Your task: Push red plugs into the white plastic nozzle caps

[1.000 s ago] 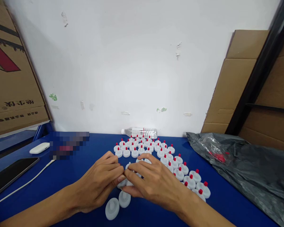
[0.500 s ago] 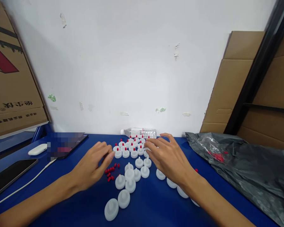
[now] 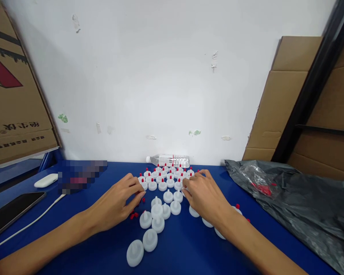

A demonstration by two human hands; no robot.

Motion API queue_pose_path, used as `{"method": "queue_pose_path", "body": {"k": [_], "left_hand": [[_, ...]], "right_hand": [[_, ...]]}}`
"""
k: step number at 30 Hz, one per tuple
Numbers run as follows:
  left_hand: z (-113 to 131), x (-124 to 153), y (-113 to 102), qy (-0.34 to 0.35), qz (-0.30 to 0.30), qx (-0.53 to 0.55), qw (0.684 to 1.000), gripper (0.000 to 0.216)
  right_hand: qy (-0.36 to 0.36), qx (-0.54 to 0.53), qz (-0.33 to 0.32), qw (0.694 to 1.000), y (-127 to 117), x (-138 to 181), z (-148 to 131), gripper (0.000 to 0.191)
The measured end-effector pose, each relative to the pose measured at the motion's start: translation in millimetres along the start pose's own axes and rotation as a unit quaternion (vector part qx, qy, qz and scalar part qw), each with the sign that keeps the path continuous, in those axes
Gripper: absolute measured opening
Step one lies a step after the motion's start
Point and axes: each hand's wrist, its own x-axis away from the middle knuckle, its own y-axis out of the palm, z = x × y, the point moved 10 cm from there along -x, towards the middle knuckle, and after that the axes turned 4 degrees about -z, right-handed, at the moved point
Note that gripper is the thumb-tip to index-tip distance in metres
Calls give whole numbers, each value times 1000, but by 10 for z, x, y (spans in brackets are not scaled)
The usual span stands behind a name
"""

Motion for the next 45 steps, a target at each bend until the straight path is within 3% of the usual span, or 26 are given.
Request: {"method": "queue_pose_path", "body": {"k": [6,11,16,24,33,38,42,45], "left_hand": [[0,3,10,0,2,-2,1000,24],[-16,1,40,-6,-10,-3,1000,18],[-23,2,94,-6,-24,-3,1000,14],[-43,34,163,-11,-45,2,999,13],[-28,40,162,-23,-53,-12,998,21],[-34,24,116,-21,-27,-13,999,20],[-33,20,-21,-19,30,-22,999,22],[20,38,-111,-11,59,-5,998,18]], "right_hand": [[-21,-25,-4,999,88,10,-84,23],[-31,-15,10,999,19,21,-117,34],[49,59,36,996,-182,21,159,33],[104,112,-111,982,198,69,330,36],[119,108,-135,978,298,105,378,27],[110,116,-101,982,195,84,385,18],[112,73,13,991,-68,73,366,27],[56,-10,88,994,-230,81,161,26]]}}
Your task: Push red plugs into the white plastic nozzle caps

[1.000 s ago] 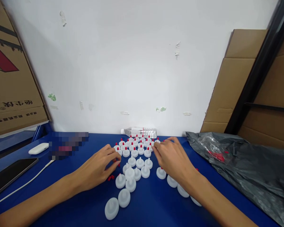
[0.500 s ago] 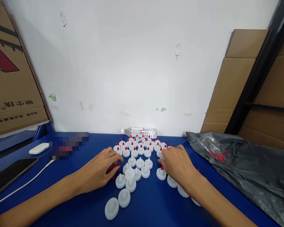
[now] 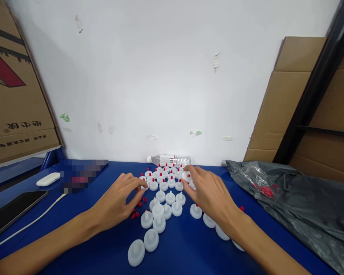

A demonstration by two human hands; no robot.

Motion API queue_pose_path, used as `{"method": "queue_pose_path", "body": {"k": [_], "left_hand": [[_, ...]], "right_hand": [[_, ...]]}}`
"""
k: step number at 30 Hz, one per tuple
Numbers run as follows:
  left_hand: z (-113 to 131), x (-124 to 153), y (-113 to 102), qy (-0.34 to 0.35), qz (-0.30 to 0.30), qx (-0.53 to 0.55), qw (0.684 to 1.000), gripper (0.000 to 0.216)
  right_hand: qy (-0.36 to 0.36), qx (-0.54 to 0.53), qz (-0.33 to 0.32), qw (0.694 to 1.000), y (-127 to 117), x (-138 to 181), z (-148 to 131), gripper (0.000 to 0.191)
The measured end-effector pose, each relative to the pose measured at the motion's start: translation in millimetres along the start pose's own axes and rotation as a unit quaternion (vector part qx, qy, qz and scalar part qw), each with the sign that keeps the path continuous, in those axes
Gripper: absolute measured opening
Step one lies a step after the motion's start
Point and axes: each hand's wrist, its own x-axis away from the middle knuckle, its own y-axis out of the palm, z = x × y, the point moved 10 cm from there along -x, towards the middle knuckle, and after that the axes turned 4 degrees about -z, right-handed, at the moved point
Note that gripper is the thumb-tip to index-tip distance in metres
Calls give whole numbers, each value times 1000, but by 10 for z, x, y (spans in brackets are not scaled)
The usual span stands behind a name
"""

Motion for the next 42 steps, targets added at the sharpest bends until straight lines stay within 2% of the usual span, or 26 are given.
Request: {"method": "queue_pose_path", "body": {"k": [6,10,13,20,26,31,36,42], "left_hand": [[214,35,-78,37,34,35,998,11],[388,56,26,91,-7,37,995,14],[524,102,74,140,-33,28,989,16],[658,134,-11,174,-17,27,984,18],[649,119,-39,173,-11,70,982,24],[553,81,-51,128,2,143,981,29],[396,60,67,51,-18,214,975,35],[370,60,27,25,11,253,967,39]], "right_hand": [[-199,-75,34,976,-128,185,-731,19],[-267,-77,60,959,-196,323,-996,20],[-297,-80,93,947,-272,388,-1085,26],[-331,-83,102,934,-299,426,-1129,27],[-311,-90,96,941,-328,389,-1078,22],[-295,-75,131,943,-430,375,-1064,19],[-279,-70,143,947,-417,364,-1055,16],[-285,-70,152,944,-451,383,-1106,19]]}}
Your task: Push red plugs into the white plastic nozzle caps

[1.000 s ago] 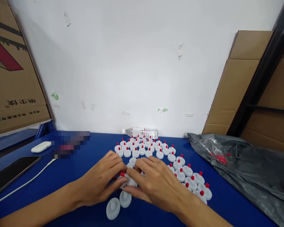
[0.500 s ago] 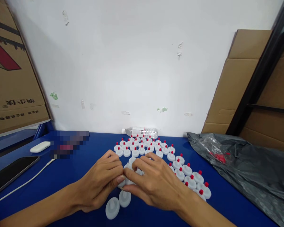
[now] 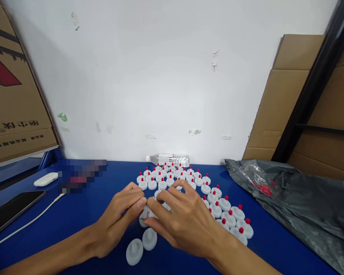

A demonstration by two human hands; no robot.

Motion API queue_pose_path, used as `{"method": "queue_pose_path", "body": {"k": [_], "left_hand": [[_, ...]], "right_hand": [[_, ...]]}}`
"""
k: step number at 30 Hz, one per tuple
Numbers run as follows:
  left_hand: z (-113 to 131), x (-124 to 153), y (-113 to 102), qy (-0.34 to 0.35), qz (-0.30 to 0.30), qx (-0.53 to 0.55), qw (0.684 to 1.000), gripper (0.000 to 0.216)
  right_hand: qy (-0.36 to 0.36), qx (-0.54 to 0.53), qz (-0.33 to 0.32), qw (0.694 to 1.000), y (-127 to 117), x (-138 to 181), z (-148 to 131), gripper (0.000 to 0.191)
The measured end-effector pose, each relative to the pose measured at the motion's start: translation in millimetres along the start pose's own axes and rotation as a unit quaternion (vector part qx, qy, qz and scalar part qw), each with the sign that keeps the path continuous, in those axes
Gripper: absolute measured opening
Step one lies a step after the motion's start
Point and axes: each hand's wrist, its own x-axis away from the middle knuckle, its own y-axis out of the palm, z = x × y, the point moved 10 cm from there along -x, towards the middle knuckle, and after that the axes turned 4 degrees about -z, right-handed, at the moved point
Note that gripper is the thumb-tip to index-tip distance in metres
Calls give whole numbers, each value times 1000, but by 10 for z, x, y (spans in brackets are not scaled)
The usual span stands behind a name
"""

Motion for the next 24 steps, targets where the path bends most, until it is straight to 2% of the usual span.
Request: {"method": "queue_pose_path", "body": {"k": [4,6,9,12,14,17,20,24], "left_hand": [[17,6,12,-16,12,35,999,43],[-87,15,-36,-58,30,75,995,47],[-358,64,-313,-142,119,142,972,51],[-458,80,-639,-139,191,90,968,50],[-434,35,-678,-116,167,-9,979,46],[-381,-32,-507,-78,85,-136,984,35],[-360,-60,-349,-60,35,-181,981,23],[-368,-88,-296,-54,10,-208,977,22]], "right_hand": [[-11,12,11,1000,-60,-15,-50,21],[-11,31,23,999,-91,3,-19,18],[7,60,25,998,-91,57,152,15],[48,57,15,997,-51,112,397,16],[74,49,13,996,-24,142,507,17],[90,39,10,995,21,169,539,17],[92,17,11,996,37,178,516,18],[112,-12,10,994,8,164,551,11]]}}
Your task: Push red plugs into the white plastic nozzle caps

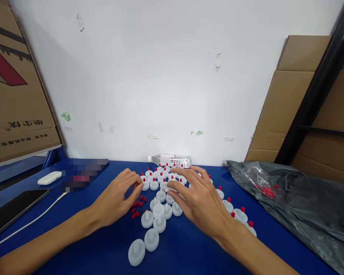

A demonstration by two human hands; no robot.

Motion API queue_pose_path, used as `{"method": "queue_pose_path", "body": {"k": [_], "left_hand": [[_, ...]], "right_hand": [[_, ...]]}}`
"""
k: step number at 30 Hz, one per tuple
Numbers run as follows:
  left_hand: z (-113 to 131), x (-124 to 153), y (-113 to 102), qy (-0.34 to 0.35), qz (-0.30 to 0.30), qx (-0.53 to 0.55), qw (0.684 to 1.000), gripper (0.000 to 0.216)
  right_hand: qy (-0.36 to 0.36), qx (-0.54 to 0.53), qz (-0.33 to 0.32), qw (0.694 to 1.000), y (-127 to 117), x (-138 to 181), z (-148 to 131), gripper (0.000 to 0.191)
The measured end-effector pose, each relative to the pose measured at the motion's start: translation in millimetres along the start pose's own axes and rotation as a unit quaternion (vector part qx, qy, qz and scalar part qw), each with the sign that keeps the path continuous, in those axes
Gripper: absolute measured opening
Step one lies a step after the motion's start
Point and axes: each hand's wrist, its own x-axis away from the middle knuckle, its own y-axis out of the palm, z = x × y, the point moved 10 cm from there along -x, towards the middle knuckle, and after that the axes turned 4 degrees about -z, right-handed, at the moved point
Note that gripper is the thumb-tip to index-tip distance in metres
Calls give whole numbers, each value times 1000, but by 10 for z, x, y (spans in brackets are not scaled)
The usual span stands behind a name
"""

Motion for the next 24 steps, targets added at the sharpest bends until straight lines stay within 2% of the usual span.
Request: {"method": "queue_pose_path", "body": {"k": [4,8,10,12,17,24], "left_hand": [[-16,0,107,10,-46,-40,998,33],[-33,22,187,11,-74,-52,996,38],[-38,25,183,5,-72,-44,996,37],[-36,23,171,1,-69,-35,997,35],[-10,21,158,-11,-71,-31,997,25],[2,39,215,-3,-90,-36,995,12]], "right_hand": [[1,-39,-24,999,4,-16,-29,13],[-53,-89,-153,983,252,38,-204,19],[-58,-95,-220,969,392,91,-241,19],[-55,-85,-257,961,473,127,-240,20],[-55,-44,-262,963,450,121,-185,24],[-23,95,-189,977,203,-17,134,38]]}}
